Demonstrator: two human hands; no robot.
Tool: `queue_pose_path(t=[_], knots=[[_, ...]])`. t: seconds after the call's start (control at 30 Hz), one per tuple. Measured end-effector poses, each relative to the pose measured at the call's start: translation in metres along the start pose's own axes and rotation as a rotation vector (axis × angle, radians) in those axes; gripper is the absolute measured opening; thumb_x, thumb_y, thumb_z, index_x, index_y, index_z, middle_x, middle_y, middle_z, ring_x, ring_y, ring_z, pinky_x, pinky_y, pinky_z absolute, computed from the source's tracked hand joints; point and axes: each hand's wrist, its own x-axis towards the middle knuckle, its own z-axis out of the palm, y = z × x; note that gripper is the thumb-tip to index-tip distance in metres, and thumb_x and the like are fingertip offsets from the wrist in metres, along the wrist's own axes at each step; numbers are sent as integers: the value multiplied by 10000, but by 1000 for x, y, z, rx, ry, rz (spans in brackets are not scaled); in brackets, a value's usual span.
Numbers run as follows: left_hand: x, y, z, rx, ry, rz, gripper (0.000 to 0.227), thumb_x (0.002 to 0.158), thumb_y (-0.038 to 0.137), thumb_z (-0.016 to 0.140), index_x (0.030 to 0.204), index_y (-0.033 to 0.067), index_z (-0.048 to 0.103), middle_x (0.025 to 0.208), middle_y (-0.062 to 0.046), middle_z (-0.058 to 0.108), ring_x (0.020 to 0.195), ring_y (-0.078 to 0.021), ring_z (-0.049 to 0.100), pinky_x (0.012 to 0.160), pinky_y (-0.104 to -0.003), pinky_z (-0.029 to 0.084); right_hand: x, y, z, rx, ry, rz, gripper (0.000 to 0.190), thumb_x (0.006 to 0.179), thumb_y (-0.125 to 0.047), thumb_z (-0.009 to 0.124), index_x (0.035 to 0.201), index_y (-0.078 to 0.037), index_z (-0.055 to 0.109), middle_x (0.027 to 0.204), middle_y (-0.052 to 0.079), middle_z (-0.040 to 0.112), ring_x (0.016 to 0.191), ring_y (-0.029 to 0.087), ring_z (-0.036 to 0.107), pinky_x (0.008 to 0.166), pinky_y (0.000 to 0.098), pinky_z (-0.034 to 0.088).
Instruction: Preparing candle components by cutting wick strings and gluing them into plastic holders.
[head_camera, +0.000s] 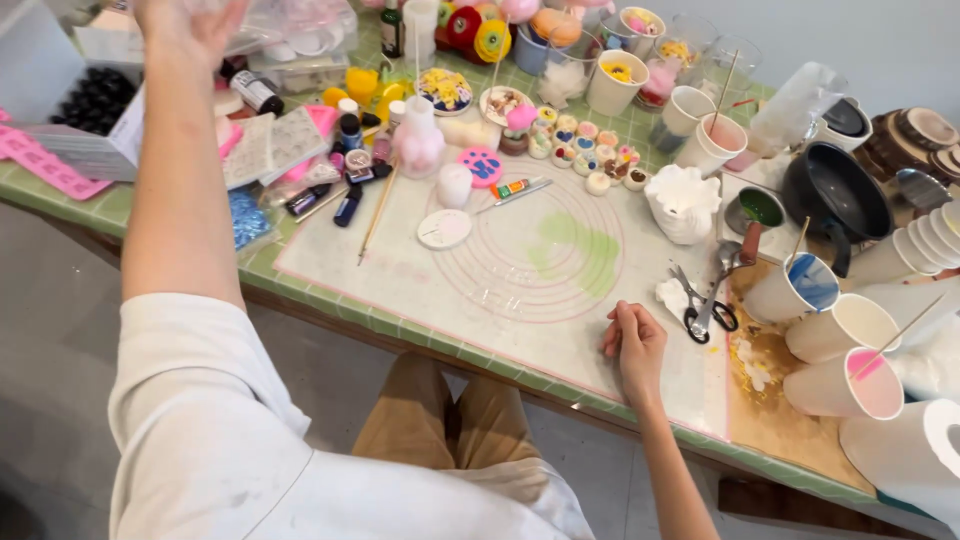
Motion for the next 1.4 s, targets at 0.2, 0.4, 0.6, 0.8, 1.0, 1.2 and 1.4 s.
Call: queue_pose_path(t=[0.2,0.4,0.6,0.8,1.0,1.2,1.4], knots=[[-75,-111,-46,561,311,418,264,918,20,509,1171,92,487,892,-60,636,631,-187,664,477,-329,588,-1,-3,1,25,12,-1,304,1076,-258,550,879,-39,622,625,3,564,509,76,509,492,222,388],[-239,-188,-33,844,-20,811,202,1029,-69,530,1196,46,533,1001,-58,646,735,-126,645,601,-276,531,0,2,1,15,-5,-8,293,1083,-244,562,887,-36,627,613,3,561,507,64,496,489,215,380],[-314,-200,-8,1193,-118,1017,233,949,-93,564,1148,29,562,1031,-97,620,924,-249,609,803,-373,478,-2,3,2,-29,-11,-48,295,1090,-233,564,882,-34,629,619,3,569,514,51,495,491,207,376],[-319,-200,-7,1310,-129,1075,207,931,-109,591,1083,30,565,1049,-107,585,958,-304,571,860,-422,433,-4,-5,4,-30,-12,-39,293,1091,-235,570,884,-34,623,616,0,565,520,52,489,500,209,379],[-311,-204,-14,1355,-61,1034,200,905,-106,601,1038,37,557,1000,-112,554,942,-310,558,832,-427,433,-3,-1,2,-14,-17,-39,287,1090,-228,571,886,-33,623,619,-1,564,521,56,498,496,214,377],[-308,-205,-17,1381,-51,1066,213,860,-90,606,1022,36,550,997,-124,566,1001,-333,588,869,-451,451,-4,-1,2,-35,-18,-54,280,1095,-223,563,902,-31,631,622,6,573,515,60,490,494,213,371],[-309,-204,-11,1360,-20,1019,205,851,-87,594,1012,34,555,1001,-126,582,998,-335,594,862,-454,455,-4,-3,3,-38,-27,-55,283,1094,-220,566,896,-28,632,632,9,577,522,63,489,504,212,369]])
